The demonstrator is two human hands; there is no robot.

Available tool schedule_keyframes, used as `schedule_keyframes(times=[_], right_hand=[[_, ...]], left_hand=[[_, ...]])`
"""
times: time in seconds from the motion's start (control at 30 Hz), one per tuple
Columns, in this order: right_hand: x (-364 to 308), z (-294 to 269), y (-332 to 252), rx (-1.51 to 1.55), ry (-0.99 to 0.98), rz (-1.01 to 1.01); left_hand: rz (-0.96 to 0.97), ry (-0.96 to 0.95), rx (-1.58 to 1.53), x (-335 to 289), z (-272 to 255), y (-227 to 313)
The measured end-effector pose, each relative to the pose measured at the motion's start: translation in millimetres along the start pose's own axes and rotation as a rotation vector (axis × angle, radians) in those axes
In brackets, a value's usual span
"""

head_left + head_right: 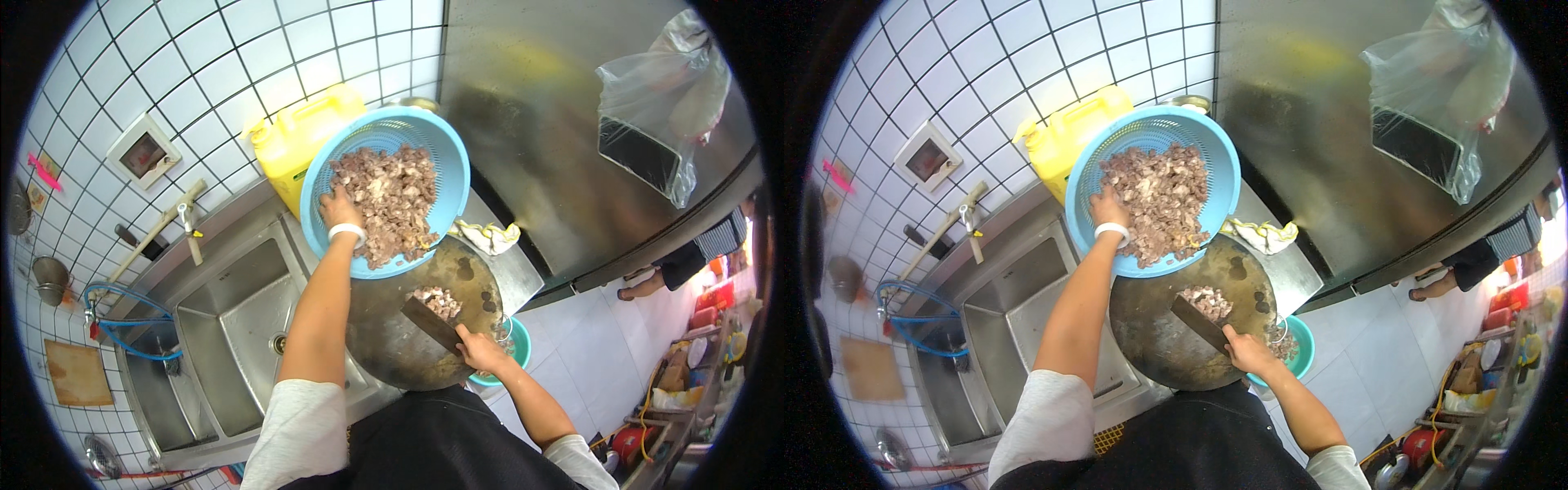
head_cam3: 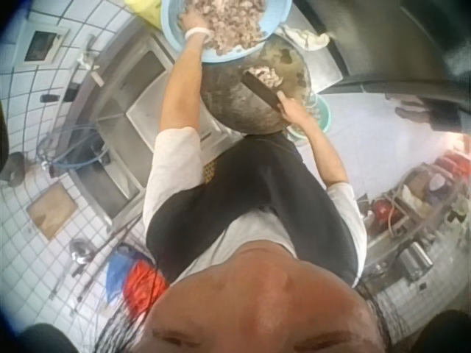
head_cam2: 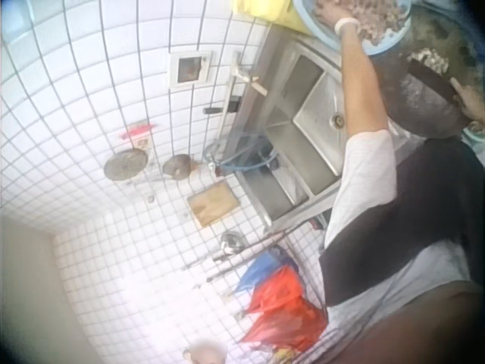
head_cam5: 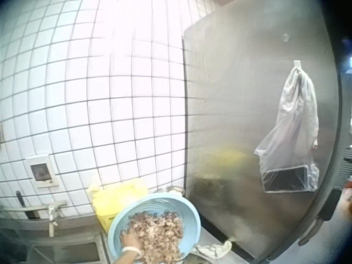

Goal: The person chops cooked meat on a round cutting board using a cleaver. They repeatedly transfer chopped meat from a blue colander onto the board, chop it into smaller pieces, and move the chopped meat into a green bowl.

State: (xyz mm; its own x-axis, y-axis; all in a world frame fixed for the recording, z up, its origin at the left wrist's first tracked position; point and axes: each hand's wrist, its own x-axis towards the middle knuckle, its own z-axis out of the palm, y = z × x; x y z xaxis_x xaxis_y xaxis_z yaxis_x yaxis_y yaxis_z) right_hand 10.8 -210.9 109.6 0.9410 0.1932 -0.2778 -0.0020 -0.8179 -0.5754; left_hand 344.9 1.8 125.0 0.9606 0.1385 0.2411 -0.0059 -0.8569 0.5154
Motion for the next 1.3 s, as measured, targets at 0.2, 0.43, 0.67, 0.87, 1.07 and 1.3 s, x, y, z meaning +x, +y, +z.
schedule_keyframes(times=[0.2, 0.43, 0.67, 0.87, 1.07, 1.3], right_hand=[[-6, 2, -2, 0.067, 0.031, 0.073], [-1, 3, 4, 0.066, 0.004, 0.05], [-19, 6, -5, 0.041, 0.018, 0.051], [-54, 5, -16, -0.087, 0.018, 0.023], [-70, 1, -22, -0.219, -0.047, -0.029], [-76, -6, -34, -0.377, 0.022, -0.193]], left_hand=[[0.295, 0.244, -0.343, -34, -19, -10], [0.536, -0.184, -0.404, -243, -3, -56], [0.404, -0.144, -0.267, -317, -39, -79], [0.515, -0.19, -0.509, -326, -20, -84], [0.448, -0.146, -0.541, -336, -6, -58], [0.409, -0.156, -0.479, -340, 0, -66]])
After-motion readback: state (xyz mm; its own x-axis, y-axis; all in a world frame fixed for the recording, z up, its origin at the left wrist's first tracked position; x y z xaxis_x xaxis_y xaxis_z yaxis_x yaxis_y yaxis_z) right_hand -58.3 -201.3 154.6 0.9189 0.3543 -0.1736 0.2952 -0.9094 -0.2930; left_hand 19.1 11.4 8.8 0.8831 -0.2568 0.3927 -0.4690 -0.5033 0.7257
